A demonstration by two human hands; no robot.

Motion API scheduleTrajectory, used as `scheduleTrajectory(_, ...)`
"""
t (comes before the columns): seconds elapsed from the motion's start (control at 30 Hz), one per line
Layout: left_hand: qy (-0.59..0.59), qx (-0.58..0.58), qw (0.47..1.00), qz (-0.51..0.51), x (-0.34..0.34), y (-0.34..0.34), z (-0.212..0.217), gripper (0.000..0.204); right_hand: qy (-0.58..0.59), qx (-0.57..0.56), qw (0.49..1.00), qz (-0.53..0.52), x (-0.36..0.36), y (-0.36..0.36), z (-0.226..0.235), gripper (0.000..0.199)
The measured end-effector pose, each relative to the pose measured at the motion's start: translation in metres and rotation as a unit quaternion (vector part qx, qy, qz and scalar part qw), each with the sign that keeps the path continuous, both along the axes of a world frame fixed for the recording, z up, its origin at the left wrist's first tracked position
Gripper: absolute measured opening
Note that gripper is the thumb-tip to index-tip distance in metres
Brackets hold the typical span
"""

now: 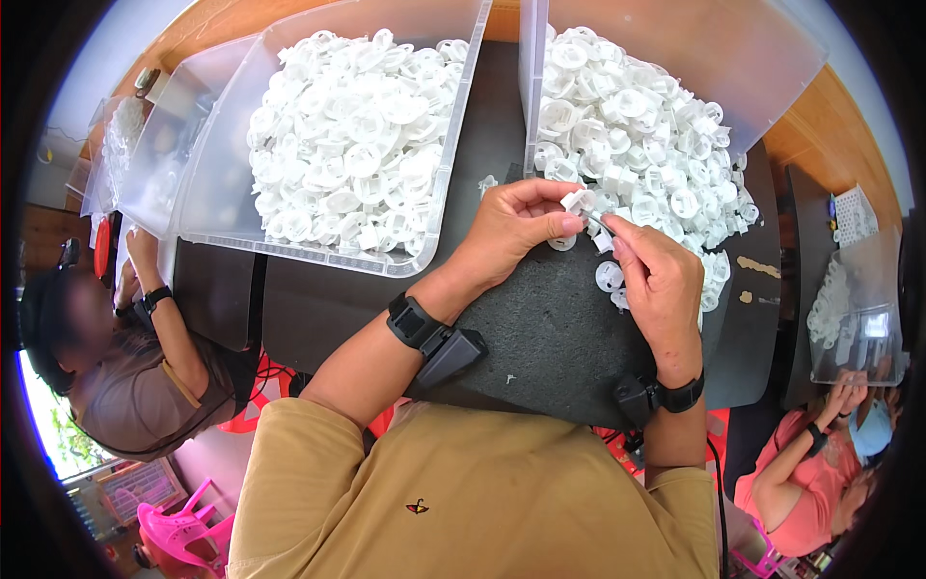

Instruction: Inspecting and sorting small white plastic components at a workstation.

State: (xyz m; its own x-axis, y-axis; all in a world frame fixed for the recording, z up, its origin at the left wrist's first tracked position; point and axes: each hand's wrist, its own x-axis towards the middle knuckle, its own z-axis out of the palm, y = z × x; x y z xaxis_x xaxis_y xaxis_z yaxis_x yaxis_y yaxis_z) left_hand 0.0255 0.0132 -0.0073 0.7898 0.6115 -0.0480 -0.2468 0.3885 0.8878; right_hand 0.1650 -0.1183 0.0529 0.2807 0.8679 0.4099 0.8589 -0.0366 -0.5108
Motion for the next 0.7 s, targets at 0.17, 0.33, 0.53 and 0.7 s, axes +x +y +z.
scheduleTrajectory(0.17,0.008,0.018,1.000,0.004,0.0004,-0.0008,-0.0021,0.036,0.005,0.016,1.000,0.001,-0.0008,0.0000,-0.0006,0.018)
scheduleTrajectory(0.33,-0.019,-0.025,0.999,0.014,0.0009,-0.0009,-0.0010,0.034,-0.002,-0.009,1.000,-0.015,0.0014,-0.0024,0.0047,0.018)
scheduleTrajectory(0.53,-0.026,-0.023,0.999,0.006,0.0014,-0.0006,-0.0016,0.034,-0.010,-0.015,1.000,-0.013,0.0004,-0.0021,0.0030,0.017)
scheduleTrajectory(0.7,-0.021,-0.022,1.000,0.005,0.0008,-0.0011,-0.0009,0.034,-0.017,-0.007,1.000,-0.011,-0.0004,-0.0014,0.0020,0.016)
